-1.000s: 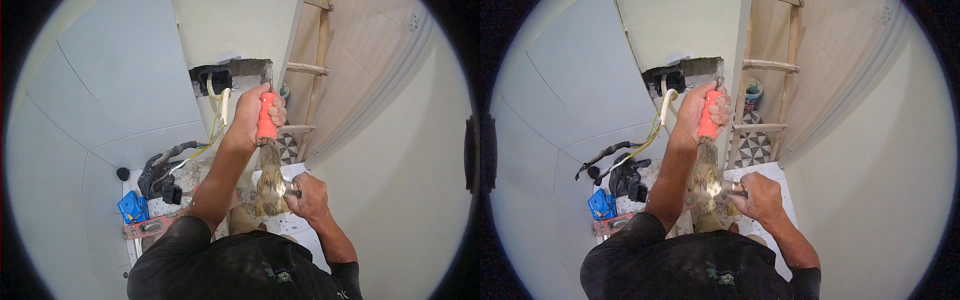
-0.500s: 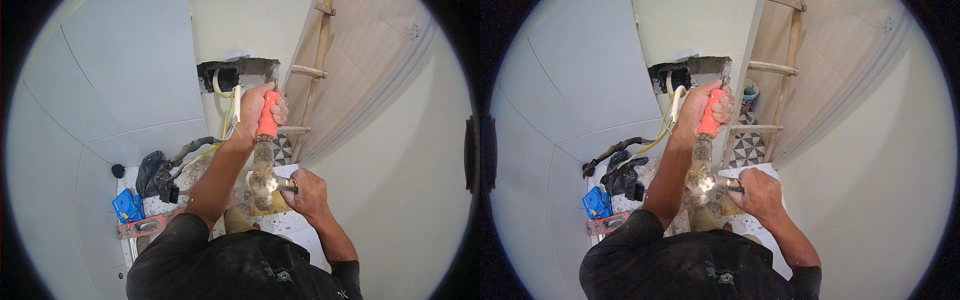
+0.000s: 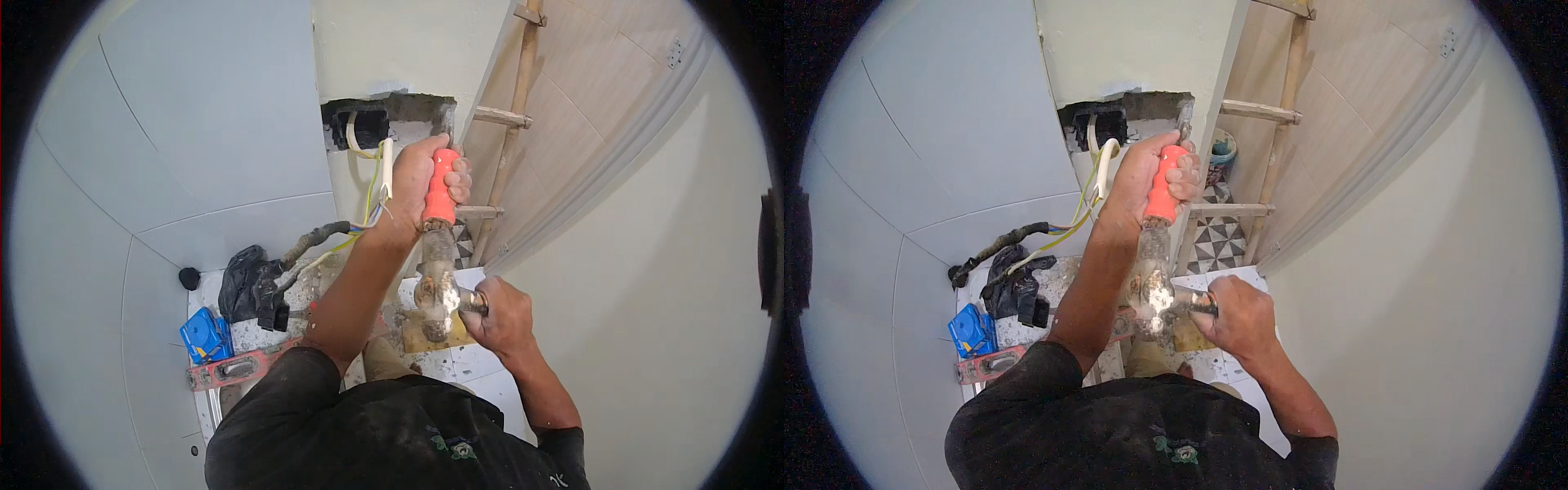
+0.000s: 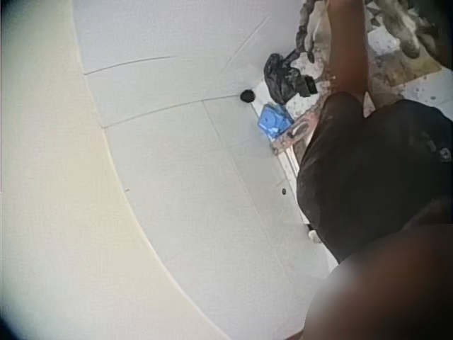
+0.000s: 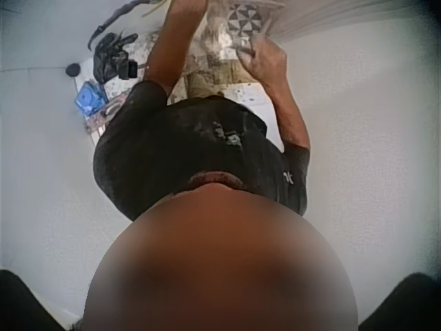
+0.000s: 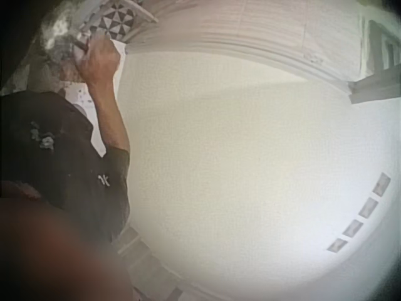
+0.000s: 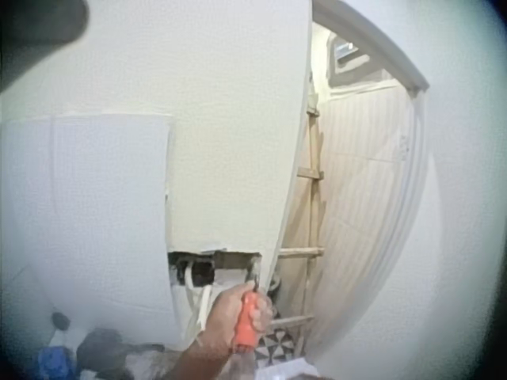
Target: Chisel a wall opening and install an electrical wall switch box.
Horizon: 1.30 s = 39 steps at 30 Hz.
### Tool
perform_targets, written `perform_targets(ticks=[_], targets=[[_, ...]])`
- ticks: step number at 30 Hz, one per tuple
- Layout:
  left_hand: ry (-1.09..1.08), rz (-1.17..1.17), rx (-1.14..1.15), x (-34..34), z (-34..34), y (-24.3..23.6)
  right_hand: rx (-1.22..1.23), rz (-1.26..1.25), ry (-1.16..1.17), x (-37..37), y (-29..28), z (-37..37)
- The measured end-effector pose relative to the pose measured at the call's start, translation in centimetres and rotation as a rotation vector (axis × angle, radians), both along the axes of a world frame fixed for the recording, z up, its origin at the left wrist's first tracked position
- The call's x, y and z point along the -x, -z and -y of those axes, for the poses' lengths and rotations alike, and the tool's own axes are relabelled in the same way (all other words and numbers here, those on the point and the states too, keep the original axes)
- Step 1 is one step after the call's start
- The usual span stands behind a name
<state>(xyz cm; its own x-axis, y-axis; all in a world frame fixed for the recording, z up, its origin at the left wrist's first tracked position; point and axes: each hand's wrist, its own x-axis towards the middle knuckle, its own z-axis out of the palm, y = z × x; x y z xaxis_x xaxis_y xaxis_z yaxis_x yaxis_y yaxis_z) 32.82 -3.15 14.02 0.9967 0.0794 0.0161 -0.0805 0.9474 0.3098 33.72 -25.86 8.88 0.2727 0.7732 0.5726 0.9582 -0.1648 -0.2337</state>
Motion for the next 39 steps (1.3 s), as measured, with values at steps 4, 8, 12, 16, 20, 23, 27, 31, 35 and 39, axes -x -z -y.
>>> perform_targets(ticks=[4, 8, 12, 16, 20, 23, 27, 31, 35, 39], targets=[[0.019, -0.014, 0.029, 0.1, 0.0, -0.2, -0.055, 0.066, -0.124, 0.1, -0.2, 0.6], [0.022, -0.008, 0.001, 0.1, -0.2, 0.0, -0.059, 0.141, -0.159, -0.2, -0.1, 0.5], [-0.001, -0.032, 0.005, 0.4, -0.3, -0.4, -0.028, -0.024, -0.062, 0.7, -0.7, 0.1], [0.011, -0.033, 0.013, 0.3, -0.2, -0.3, -0.054, 0.101, -0.120, 0.1, -0.5, -0.1], [0.024, 0.005, 0.015, -0.1, -0.3, 0.1, -0.087, 0.089, -0.163, 0.4, -0.6, 0.3], [0.020, 0.004, -0.010, 0.0, -0.3, 0.3, 0.000, 0.191, -0.137, -0.3, -0.5, 0.5], [0.042, 0.006, 0.040, -0.1, -0.7, 0.0, -0.031, 0.017, -0.049, 0.6, -0.7, 0.2], [0.037, 0.004, -0.011, 0.0, -0.4, 0.0, -0.117, 0.191, -0.224, -0.2, -0.5, 0.7], [0.020, 0.006, 0.009, 0.1, -0.7, 0.0, -0.050, 0.072, -0.066, 0.6, -0.6, 0.0], [-0.001, -0.041, 0.001, 0.3, -0.4, -0.6, -0.014, 0.052, -0.022, 0.5, -0.3, -0.4]])
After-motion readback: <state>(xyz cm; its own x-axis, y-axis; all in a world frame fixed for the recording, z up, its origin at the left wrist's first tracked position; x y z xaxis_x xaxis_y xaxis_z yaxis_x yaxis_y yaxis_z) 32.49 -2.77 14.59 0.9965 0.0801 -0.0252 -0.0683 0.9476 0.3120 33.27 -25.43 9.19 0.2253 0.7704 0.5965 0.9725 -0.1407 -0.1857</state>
